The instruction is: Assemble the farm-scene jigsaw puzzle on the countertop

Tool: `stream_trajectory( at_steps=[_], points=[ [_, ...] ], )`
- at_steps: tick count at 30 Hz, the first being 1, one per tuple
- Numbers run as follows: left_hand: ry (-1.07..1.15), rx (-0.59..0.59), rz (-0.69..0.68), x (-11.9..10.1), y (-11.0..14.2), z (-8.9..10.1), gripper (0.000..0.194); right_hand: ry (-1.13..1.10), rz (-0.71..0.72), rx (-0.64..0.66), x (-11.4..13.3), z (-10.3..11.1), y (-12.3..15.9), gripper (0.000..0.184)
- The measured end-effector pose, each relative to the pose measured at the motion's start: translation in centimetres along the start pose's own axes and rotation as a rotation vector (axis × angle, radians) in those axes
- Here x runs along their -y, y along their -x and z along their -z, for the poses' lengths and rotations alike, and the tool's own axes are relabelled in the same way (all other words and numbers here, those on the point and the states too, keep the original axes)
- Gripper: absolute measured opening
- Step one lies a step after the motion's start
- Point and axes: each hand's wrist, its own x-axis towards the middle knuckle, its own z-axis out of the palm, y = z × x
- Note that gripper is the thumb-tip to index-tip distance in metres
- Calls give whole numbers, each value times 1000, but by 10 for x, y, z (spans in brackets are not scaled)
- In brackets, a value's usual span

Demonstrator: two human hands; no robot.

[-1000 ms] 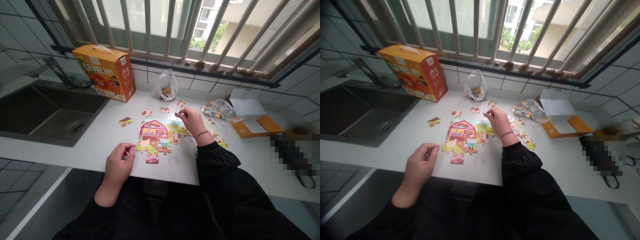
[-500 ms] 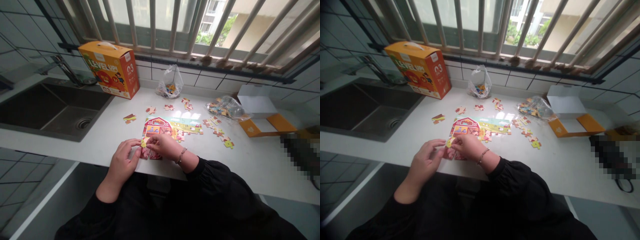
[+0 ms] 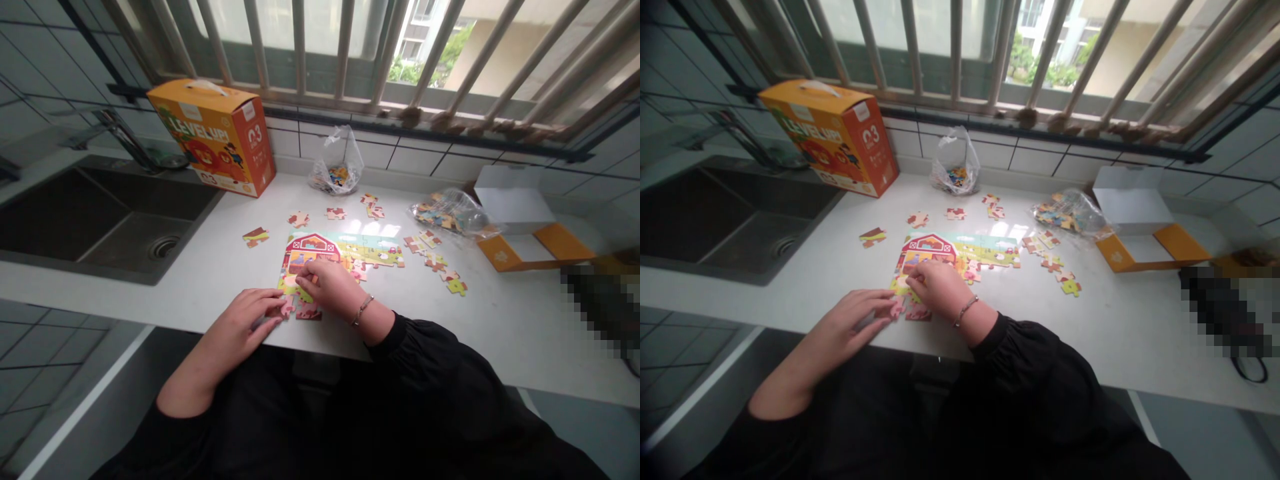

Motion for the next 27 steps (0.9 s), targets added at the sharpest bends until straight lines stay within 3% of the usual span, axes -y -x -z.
stream_trajectory(
  at_steps=[14, 27],
  points=[
    [-131, -39, -113, -7, -1, -13, 29, -16, 18, -7, -5, -4, 0, 17],
    [-301, -12, -64, -36, 0, -24, 28, -10, 33, 21, -1, -4, 2, 14]
  ],
)
